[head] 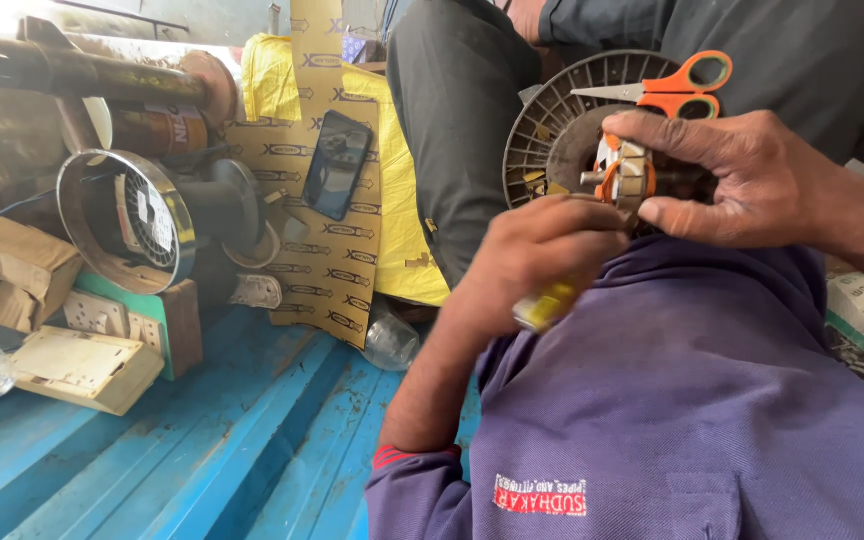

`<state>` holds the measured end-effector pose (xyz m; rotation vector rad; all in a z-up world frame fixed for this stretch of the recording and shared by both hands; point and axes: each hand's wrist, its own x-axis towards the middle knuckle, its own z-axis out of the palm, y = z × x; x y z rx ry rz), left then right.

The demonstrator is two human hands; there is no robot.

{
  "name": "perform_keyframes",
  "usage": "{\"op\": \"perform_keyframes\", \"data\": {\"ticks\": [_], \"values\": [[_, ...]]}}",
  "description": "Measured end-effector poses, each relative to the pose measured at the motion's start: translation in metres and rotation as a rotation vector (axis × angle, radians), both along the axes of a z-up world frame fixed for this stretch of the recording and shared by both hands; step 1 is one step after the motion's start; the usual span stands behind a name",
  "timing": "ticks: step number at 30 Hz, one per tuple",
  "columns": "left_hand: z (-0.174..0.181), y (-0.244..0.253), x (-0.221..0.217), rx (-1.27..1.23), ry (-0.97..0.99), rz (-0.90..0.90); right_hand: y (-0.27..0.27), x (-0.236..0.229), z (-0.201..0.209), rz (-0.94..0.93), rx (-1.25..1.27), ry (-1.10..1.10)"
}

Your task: Repairing and rewiring the stator of an electric fan motor using hand tools.

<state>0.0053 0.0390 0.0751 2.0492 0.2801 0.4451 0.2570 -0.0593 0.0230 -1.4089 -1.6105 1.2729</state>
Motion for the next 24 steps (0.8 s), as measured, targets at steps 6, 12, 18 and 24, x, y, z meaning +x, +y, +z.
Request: {"op": "perform_keyframes", "data": {"ticks": [6,12,18,24], "values": [[-0.020,-0.009,-0.004,-0.119,-0.140,0.179,0.004,0.000,0.007,0.028,0.062,0.026],[-0.040,-0.011,-0.006,-0.290,-0.153,0.235,0.005,0.002,0.003,0.072,-0.118,-0.110],[-0.051,-0.020,-0.001,-0.416,-0.182,0.330,0.006,-0.001,0.005,0.015,-0.094,-0.116],[-0.064,-0.028,-0.019,-0.866,-0.417,0.425,-0.005,-0.003,-0.013,-0.112,-0.112,0.138]]}}
